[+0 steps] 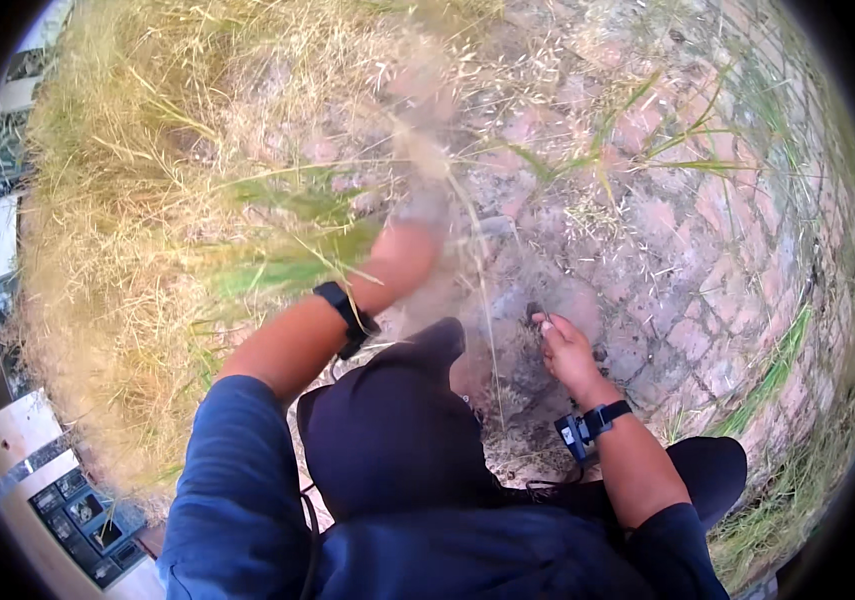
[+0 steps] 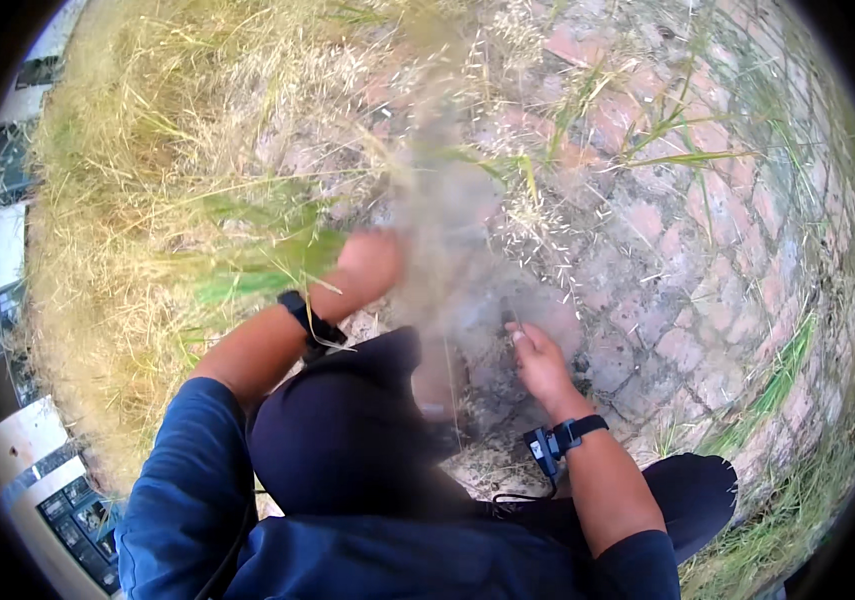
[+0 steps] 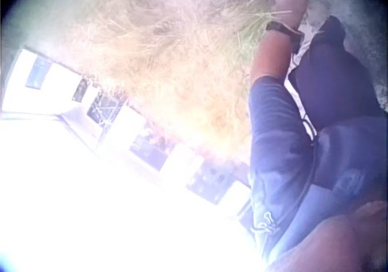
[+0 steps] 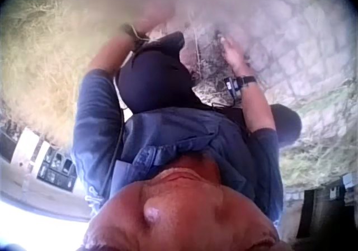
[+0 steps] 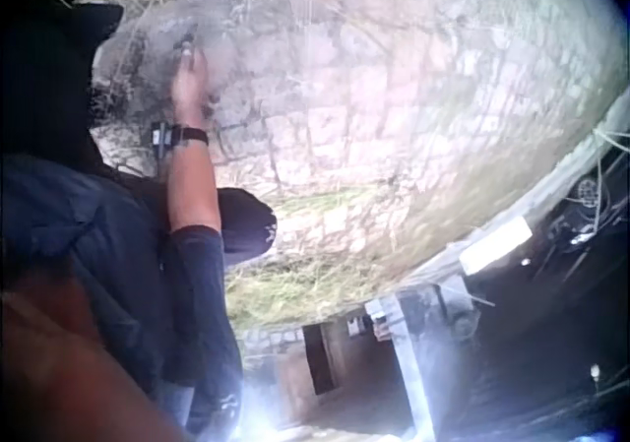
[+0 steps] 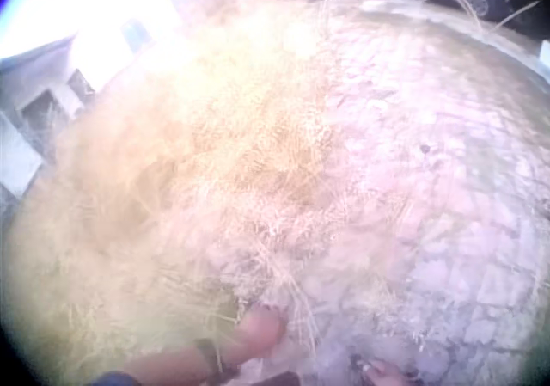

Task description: The person cuts tall grass from between bricks on a walkway using a small sickle, gathering the cut grass into a pile by hand.

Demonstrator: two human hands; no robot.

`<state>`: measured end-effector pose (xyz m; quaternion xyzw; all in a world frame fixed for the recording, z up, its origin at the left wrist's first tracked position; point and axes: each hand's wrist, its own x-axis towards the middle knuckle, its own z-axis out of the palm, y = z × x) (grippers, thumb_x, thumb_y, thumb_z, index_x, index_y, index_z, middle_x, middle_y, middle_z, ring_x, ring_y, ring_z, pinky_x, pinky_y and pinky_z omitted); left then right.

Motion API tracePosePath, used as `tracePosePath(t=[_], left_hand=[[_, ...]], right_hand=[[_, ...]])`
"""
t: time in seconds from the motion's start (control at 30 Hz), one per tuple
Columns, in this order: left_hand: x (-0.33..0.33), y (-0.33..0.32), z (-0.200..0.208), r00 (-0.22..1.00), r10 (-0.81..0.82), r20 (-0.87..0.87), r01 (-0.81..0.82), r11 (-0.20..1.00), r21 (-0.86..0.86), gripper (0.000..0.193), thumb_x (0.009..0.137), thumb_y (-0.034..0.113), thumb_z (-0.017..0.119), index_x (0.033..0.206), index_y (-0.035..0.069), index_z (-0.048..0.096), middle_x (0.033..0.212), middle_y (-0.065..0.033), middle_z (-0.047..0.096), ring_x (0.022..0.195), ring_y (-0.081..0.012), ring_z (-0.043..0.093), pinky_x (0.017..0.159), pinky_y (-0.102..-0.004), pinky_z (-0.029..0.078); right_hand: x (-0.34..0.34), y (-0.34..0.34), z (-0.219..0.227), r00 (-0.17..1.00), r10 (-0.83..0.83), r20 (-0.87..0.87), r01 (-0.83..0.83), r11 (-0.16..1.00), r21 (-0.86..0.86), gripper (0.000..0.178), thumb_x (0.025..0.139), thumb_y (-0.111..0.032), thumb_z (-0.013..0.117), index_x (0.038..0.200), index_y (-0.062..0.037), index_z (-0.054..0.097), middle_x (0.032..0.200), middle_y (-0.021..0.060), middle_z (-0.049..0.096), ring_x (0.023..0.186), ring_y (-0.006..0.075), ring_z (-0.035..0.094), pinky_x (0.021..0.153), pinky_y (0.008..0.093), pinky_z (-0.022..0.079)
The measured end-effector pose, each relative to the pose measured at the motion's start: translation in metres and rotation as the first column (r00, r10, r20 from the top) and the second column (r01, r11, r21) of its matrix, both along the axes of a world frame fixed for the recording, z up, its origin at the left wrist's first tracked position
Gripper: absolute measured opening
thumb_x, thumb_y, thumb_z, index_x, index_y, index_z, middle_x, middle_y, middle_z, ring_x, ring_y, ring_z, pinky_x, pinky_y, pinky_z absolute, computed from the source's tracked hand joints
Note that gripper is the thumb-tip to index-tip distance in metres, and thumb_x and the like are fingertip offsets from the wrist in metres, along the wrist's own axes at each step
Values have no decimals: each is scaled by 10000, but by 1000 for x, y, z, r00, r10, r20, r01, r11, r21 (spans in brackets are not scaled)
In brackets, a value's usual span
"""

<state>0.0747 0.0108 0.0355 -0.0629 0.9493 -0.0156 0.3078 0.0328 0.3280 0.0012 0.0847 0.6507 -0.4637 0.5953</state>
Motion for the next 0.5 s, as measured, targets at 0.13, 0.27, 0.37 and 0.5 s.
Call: tracePosePath(t=[0.13, 0.27, 0.37, 0.5], left_hand=[[-11, -43, -10, 870, -276, -408, 154, 939, -307, 261, 869, 146, 499, 1062, 42, 640, 1045, -191, 661, 1097, -313, 575, 986, -472, 390], [-15, -96, -27, 992, 89, -91, -102, 984, -149, 308, 809, 139, 575, 1096, 37, 616, 866, -164, 684, 766, -329, 681, 670, -432, 536], [-17, -73, -12, 983, 155, -96, -157, 987, -20, 250, 854, 98, 508, 1086, 25, 563, 880, -154, 695, 812, -311, 690, 664, -447, 541], [-4, -71, -14, 981, 148, -128, -150, 989, -5, 199, 854, 93, 505, 1038, 30, 545, 846, -161, 692, 779, -316, 693, 641, -423, 545]], right_hand=[[13, -22, -12, 975, -223, 9, 223, 971, -84, 287, 999, -250, 476, 1251, -135, 551, 612, -72, 402, 479, 49, 352, 412, 218, 273], [-2, -60, -71, 894, -90, -439, -11, 975, -224, 284, 994, -278, 487, 1223, -117, 532, 612, -68, 414, 460, 51, 336, 405, 229, 257], [-16, -110, -66, 915, -69, -398, 3, 987, -164, 280, 989, -283, 494, 1206, -108, 530, 607, -61, 424, 447, 54, 341, 399, 239, 256], [-24, -178, -34, 978, 56, -202, -86, 986, -144, 304, 989, -284, 485, 1212, -89, 554, 604, -34, 447, 440, 77, 371, 399, 264, 282]])
